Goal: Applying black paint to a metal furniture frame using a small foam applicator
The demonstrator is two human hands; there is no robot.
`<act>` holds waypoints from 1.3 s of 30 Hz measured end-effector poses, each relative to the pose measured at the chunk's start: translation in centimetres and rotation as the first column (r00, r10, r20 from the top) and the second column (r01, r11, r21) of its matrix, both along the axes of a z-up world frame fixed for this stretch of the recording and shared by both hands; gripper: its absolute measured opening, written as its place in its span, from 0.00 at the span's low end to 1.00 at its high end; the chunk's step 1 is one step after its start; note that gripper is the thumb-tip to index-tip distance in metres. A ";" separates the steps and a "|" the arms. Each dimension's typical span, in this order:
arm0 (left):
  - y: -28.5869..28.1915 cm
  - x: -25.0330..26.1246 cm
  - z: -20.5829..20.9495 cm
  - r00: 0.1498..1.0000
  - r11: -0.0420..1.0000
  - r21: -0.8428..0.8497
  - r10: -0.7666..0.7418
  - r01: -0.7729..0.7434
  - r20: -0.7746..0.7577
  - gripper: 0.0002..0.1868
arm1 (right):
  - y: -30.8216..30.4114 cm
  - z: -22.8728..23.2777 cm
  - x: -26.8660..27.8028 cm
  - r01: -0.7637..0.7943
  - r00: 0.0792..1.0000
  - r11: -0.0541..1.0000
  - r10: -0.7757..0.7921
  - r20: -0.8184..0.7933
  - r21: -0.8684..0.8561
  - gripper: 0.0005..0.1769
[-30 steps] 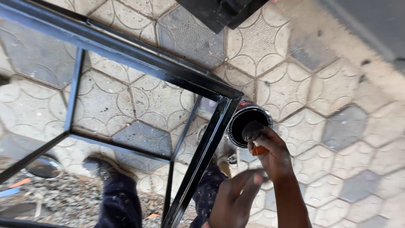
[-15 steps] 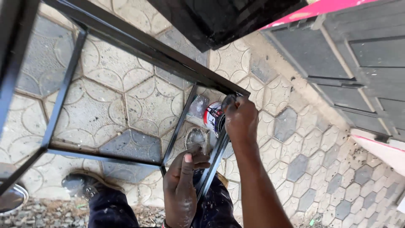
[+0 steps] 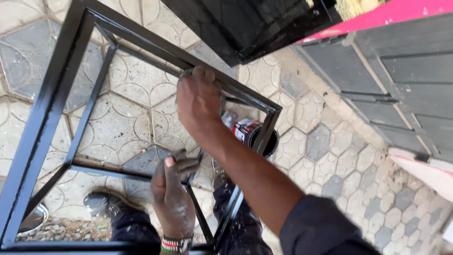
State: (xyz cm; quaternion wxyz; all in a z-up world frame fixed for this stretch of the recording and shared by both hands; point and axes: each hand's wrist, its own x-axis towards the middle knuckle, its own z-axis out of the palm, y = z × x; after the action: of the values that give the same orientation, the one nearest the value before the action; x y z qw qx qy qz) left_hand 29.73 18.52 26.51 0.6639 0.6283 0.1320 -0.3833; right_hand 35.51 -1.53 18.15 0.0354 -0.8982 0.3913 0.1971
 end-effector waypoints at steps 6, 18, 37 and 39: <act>-2.0 -1.2 -0.3 1.000 0.994 -0.109 0.018 -0.020 -0.016 0.20 | -3.4 1.7 -12.1 0.225 0.964 0.973 -0.215 -0.154 0.050 0.11; -6.8 -4.9 2.8 0.995 0.966 -0.239 -0.103 0.103 0.012 0.23 | -5.9 -7.9 -33.8 -0.468 0.839 0.875 0.485 -0.247 0.127 0.14; -1.6 -5.1 -0.4 0.987 0.987 0.002 -0.159 0.159 0.017 0.20 | -4.1 5.3 -19.3 0.085 0.818 0.812 -0.387 0.424 0.578 0.31; -1.0 -5.5 -1.7 0.995 0.993 -0.073 -0.097 0.095 -0.023 0.19 | -7.7 7.4 -25.1 0.003 0.856 0.838 -0.284 0.433 0.545 0.47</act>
State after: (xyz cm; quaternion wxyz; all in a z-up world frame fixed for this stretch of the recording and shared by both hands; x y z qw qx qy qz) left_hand 24.25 17.47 24.85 0.6651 0.6046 0.0964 -0.4275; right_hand 10.43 -9.21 25.53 0.3942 -0.8402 0.3682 0.0552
